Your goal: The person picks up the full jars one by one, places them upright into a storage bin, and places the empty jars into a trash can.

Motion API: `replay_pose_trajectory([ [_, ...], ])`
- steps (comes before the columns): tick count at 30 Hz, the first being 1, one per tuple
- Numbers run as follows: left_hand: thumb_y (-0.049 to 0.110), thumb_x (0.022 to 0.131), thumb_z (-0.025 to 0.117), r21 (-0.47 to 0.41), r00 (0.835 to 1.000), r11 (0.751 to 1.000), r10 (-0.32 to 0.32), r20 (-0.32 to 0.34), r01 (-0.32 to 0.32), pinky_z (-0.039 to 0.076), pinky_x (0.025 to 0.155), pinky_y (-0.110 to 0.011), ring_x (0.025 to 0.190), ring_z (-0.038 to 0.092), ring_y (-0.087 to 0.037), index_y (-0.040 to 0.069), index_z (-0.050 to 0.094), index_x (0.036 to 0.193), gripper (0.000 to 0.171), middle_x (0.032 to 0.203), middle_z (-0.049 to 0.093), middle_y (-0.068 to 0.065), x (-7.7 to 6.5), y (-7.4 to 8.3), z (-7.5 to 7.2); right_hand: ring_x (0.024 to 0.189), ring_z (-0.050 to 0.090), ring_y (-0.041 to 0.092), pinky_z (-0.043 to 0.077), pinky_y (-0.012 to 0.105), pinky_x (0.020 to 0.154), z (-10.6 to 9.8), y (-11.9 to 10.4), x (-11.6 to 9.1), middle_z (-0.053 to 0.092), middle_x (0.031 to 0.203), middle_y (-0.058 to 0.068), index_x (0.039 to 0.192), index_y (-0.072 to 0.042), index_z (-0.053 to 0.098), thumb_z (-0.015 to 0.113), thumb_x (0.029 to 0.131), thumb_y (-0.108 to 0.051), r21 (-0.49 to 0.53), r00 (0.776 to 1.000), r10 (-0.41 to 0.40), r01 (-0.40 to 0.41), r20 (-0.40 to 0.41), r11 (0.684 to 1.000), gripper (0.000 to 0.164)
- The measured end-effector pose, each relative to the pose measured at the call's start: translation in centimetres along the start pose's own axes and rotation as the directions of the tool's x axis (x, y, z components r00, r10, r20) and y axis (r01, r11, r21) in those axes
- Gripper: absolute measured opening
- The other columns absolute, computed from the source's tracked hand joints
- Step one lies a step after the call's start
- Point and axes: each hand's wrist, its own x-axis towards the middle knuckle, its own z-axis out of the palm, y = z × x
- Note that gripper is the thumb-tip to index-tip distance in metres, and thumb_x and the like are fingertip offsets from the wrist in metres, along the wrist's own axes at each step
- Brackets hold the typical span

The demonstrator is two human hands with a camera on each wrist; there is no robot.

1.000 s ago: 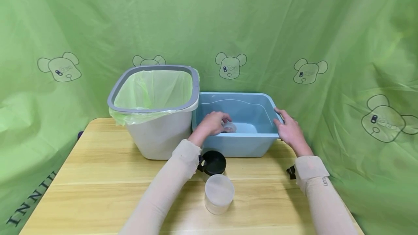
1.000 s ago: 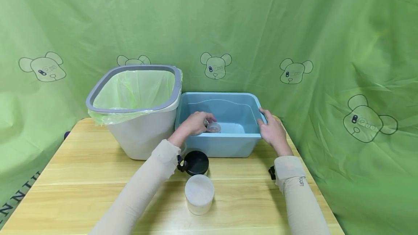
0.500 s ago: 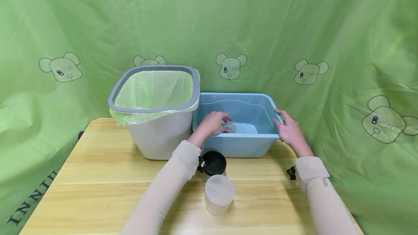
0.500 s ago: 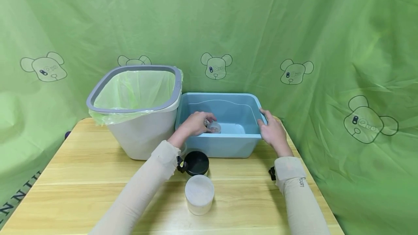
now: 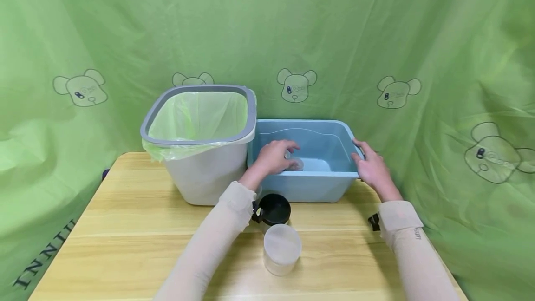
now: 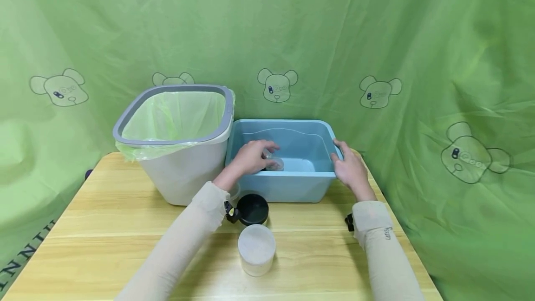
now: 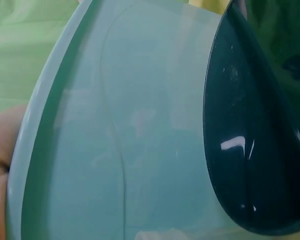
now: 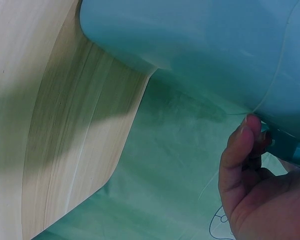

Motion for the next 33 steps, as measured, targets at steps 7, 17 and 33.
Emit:
replay_pose_trajectory([
  [7, 0.029, 0.100, 0.070, -0.019, 0.992, 0.996, 0.082, -0.097, -0.084, 0.056, 0.087, -0.034, 0.098, 0.070, -0.012, 0.025, 0.067, 0.137, 0.037, 0.127, 0.070, 0.002, -1.4, 0.3, -0.3, 0.105, 0.065, 0.050, 0.049, 0.063, 0.085, 0.1, -0.1, 0.1, 0.036, 0.159, 0.035, 0.166, -0.021, 0.024, 0.038, 0.111, -0.037, 0.003, 1.000, -0.002, 0.002, 0.002, 1.000, 0.059],
  [17, 0.030, 0.100, 0.069, -0.011, 0.971, 0.976, 0.215, -0.103, -0.217, 0.055, 0.089, -0.037, 0.095, 0.070, -0.014, 0.020, 0.070, 0.133, 0.034, 0.119, 0.072, -0.002, -4.8, 0.0, -1.2, 0.105, 0.064, 0.051, 0.049, 0.064, 0.086, 0.0, -0.3, 0.2, 0.036, 0.159, 0.034, 0.166, -0.020, 0.024, 0.037, 0.111, -0.036, 0.009, 1.000, -0.009, 0.009, 0.002, 1.000, 0.059],
  [33, 0.020, 0.096, 0.074, 0.337, 0.918, 0.891, 0.369, -0.145, -0.305, 0.059, 0.082, -0.035, 0.105, 0.068, -0.018, 0.024, 0.078, 0.120, 0.024, 0.117, 0.075, 0.005, -9.6, -0.5, -1.9, 0.077, 0.068, 0.032, 0.049, 0.048, 0.071, -0.2, -0.2, 0.1, 0.043, 0.153, 0.037, 0.166, -0.021, 0.024, 0.038, 0.110, -0.038, -0.041, 1.000, -0.008, 0.008, 0.003, 0.999, 0.059],
])
